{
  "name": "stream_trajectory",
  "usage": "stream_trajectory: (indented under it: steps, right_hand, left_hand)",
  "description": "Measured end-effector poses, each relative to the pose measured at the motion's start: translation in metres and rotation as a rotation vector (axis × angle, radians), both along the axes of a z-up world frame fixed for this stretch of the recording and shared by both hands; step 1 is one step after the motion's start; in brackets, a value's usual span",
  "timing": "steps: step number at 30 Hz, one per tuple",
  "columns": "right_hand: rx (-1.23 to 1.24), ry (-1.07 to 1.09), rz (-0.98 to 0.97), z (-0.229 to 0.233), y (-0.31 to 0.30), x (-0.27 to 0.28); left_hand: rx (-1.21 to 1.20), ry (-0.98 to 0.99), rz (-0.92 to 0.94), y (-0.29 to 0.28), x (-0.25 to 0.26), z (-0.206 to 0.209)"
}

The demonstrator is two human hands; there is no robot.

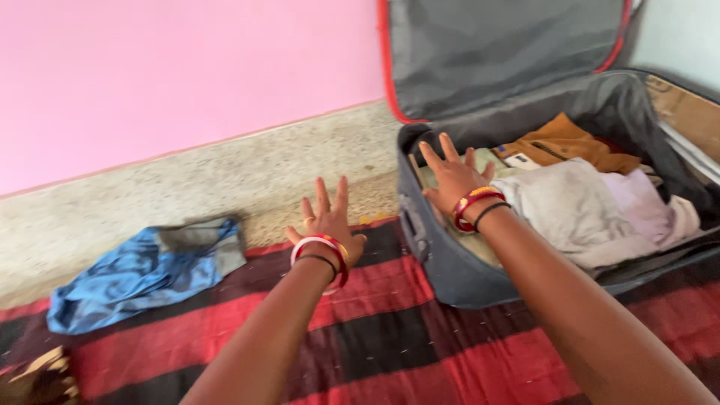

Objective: The person folds several garments by hand on a red and black mat and places them into an open suitcase. Items handled include a mustard-colored shirt, a light green top, a grey sweatshirt, and a camouflage-patterned garment.

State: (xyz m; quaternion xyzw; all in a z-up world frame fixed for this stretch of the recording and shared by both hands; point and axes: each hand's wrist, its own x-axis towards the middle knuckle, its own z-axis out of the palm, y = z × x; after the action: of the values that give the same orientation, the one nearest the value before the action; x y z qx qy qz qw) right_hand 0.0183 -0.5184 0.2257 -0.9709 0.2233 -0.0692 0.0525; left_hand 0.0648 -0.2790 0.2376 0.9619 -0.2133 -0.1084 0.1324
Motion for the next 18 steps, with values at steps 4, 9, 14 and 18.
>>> stream_trajectory:
  steps: [4, 9, 14, 18]
  right_hand:
    - [0.008, -0.028, 0.119, 0.006, 0.071, 0.028]
    - [0.025, 0.015, 0.267, 0.007, 0.178, 0.049]
    - [0.023, 0.048, 0.422, 0.006, 0.285, 0.058]
    - [0.041, 0.109, 0.556, 0.001, 0.372, 0.052]
  left_hand:
    - [-0.002, -0.026, 0.07, 0.066, 0.009, 0.01]
    - [-0.055, -0.03, 0.155, 0.159, 0.009, 0.004]
    - [0.043, 0.016, 0.241, 0.268, -0.007, -0.042]
    - [0.102, 0.085, 0.37, 0.352, -0.007, -0.088]
